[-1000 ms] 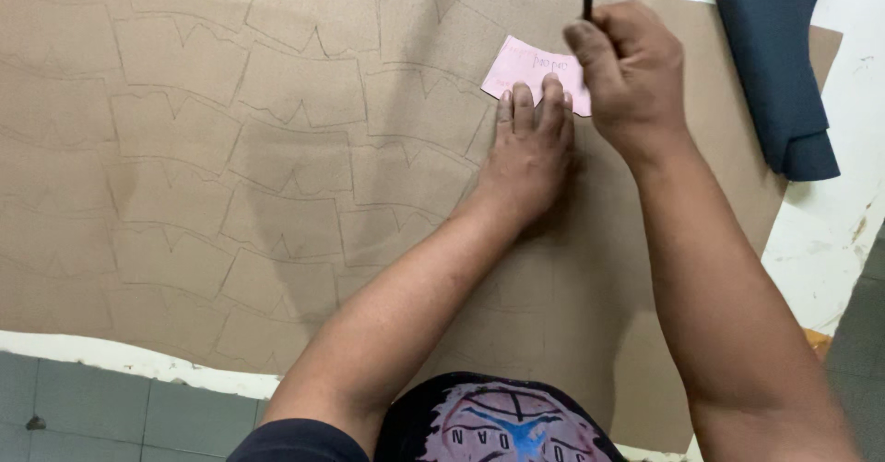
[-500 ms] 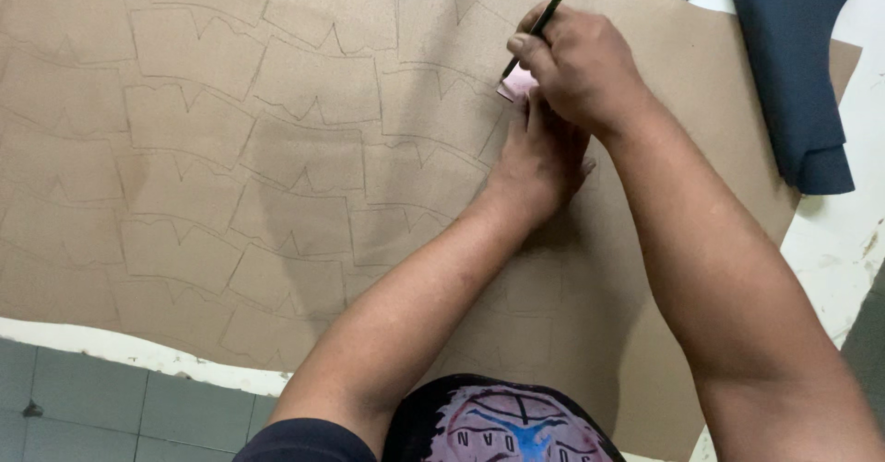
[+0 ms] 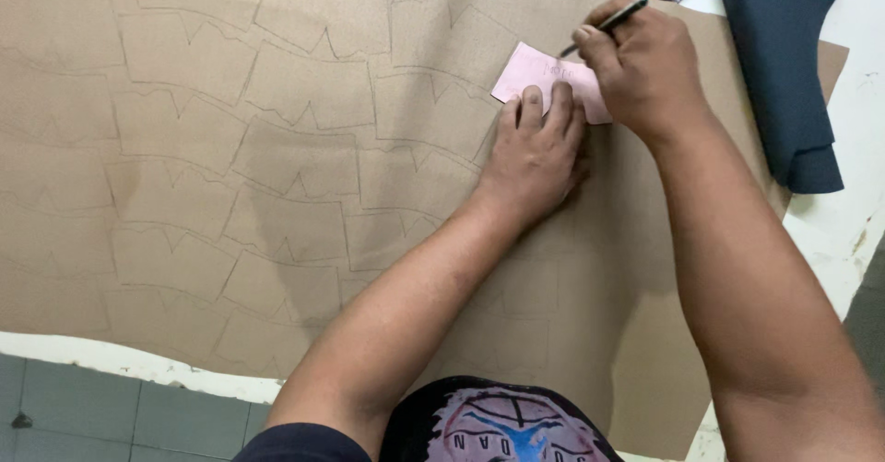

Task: The person holds a pink paper pattern piece on a large sheet of brown kraft paper and traces around its edges with a pen, repositioning the pattern and smoothing the paper as they work. They continue tracing successive edges of the pattern piece across the sheet.

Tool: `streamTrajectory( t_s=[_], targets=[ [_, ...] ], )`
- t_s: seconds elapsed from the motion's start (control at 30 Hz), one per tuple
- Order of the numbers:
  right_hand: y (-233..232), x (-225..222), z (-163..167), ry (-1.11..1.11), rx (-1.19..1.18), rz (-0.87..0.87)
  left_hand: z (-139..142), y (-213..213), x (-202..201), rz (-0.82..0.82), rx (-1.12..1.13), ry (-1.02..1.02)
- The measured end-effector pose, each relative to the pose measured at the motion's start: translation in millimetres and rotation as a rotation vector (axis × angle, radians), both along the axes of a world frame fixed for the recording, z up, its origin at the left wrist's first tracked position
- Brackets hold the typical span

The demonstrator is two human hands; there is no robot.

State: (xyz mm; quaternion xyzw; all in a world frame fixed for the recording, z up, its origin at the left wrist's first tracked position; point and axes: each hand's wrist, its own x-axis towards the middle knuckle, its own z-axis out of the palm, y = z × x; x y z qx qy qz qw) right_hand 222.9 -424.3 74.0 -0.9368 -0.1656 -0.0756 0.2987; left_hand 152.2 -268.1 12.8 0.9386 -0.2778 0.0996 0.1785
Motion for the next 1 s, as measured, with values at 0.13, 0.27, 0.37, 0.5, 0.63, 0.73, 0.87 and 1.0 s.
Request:
streamTrajectory(
  t_s=[0.13, 0.27, 0.37, 0.5, 0.63, 0.73, 0.87, 1.0],
  targets=[
    [-34.0, -16.5, 13.0, -0.026, -0.149, -0.047, 10.7, 6.3, 7.3, -0.038, 0.010, 0.037],
    [-44.2, -23.4, 7.8, -0.041, -0.131, -0.108, 15.8, 13.3, 15.2, -0.030, -0.038, -0.002],
    [-44.2, -30.3, 3.4, -0.077, -0.087, -0.117, 14.8, 18.6, 23.8, -0.046, -0.093, 0.096],
    [-38.3, -49.2, 3.4, 0.001, 0.000, -0.200, 15.4, 19.3, 37.0, -0.048, -0.109, 0.123],
    [-33.4, -82.3, 9.6, 0.137, -0.014, -0.298, 23.5, 16.2, 49.9, -0.024, -0.140, 0.283],
    [-31.0, -94.5, 11.9, 0.149, -0.008, -0.307, 31.6, 11.9, 63.3, 0.008, -0.144, 0.490],
    [-26.7, -95.4, 10.6, 0.068, 0.019, -0.241, 37.2, 8.3, 79.3, 0.025, -0.097, 0.614],
    [-17.9, -90.8, 6.2, 0.071, 0.040, -0.245, 36.8, 5.8, 88.7, 0.034, -0.105, 0.683]
  ],
)
